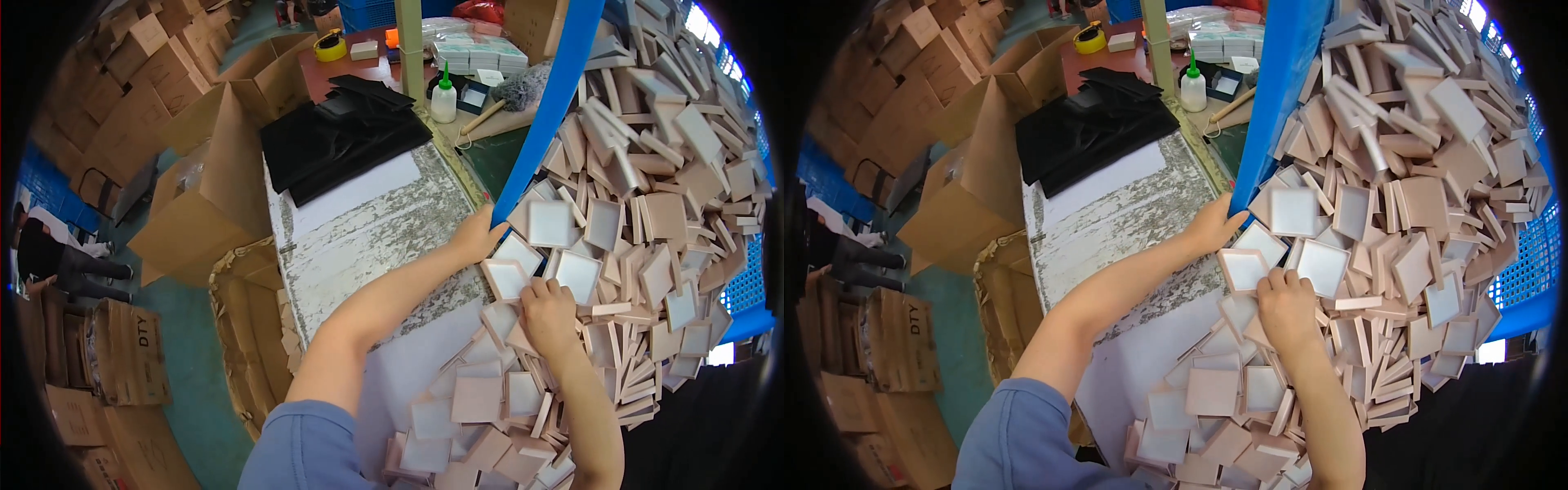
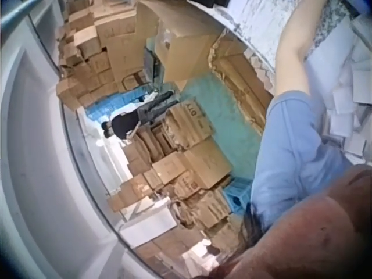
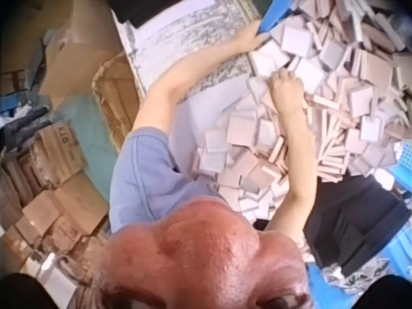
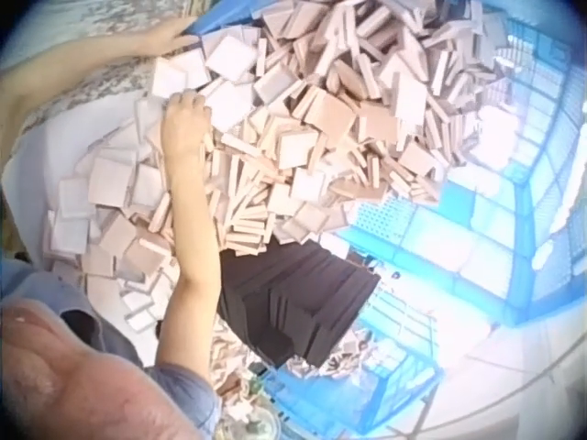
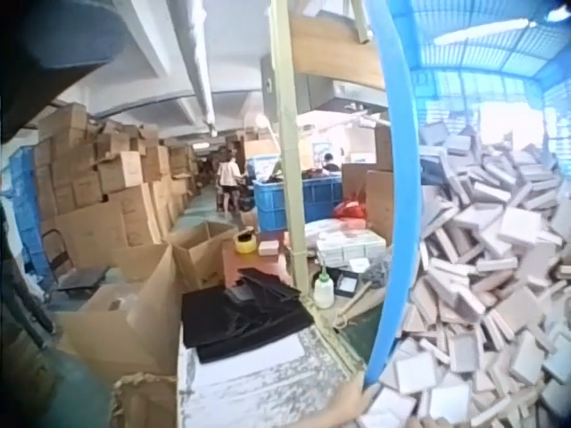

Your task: Packaging small square boxes by assembling lids and inserts.

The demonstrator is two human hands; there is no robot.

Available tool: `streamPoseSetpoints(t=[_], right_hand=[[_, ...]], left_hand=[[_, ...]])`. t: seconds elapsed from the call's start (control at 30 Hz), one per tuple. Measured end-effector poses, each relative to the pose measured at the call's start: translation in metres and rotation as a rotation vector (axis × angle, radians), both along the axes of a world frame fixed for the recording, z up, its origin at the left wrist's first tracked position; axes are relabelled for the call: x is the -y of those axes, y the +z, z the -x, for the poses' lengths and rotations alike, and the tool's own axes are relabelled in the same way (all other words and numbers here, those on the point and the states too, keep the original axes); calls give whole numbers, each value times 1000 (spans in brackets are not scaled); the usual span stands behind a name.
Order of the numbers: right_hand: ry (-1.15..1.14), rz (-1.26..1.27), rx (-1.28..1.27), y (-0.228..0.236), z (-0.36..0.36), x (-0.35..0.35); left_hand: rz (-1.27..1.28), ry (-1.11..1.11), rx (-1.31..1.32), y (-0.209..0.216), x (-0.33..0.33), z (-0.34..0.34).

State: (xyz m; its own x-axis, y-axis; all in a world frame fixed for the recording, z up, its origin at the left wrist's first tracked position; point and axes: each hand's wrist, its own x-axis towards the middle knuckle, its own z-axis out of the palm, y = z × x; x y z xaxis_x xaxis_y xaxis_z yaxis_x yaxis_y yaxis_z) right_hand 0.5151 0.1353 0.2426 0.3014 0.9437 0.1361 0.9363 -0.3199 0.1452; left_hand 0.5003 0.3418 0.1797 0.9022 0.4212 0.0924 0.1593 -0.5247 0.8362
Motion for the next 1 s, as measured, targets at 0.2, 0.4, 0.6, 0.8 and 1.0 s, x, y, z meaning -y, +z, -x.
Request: streamPoseSetpoints(t=[0.2, 0.4, 0.6, 0.8, 1.0], right_hand=[[-80, -288, -201, 35, 63, 46], [-56, -536, -569, 1, 203, 211], [-207, -451, -654, -15, 348, 346], [-365, -547, -404, -13, 375, 370], [-400, -647, -352, -40, 418, 399]], left_hand=[[-83, -183, 16, 15, 9, 161], [-221, 497, -79, 8, 119, 460], [204, 176, -1088, -51, 286, 584], [79, -409, -1008, -78, 278, 534], [862, -954, -794, -34, 258, 534]])
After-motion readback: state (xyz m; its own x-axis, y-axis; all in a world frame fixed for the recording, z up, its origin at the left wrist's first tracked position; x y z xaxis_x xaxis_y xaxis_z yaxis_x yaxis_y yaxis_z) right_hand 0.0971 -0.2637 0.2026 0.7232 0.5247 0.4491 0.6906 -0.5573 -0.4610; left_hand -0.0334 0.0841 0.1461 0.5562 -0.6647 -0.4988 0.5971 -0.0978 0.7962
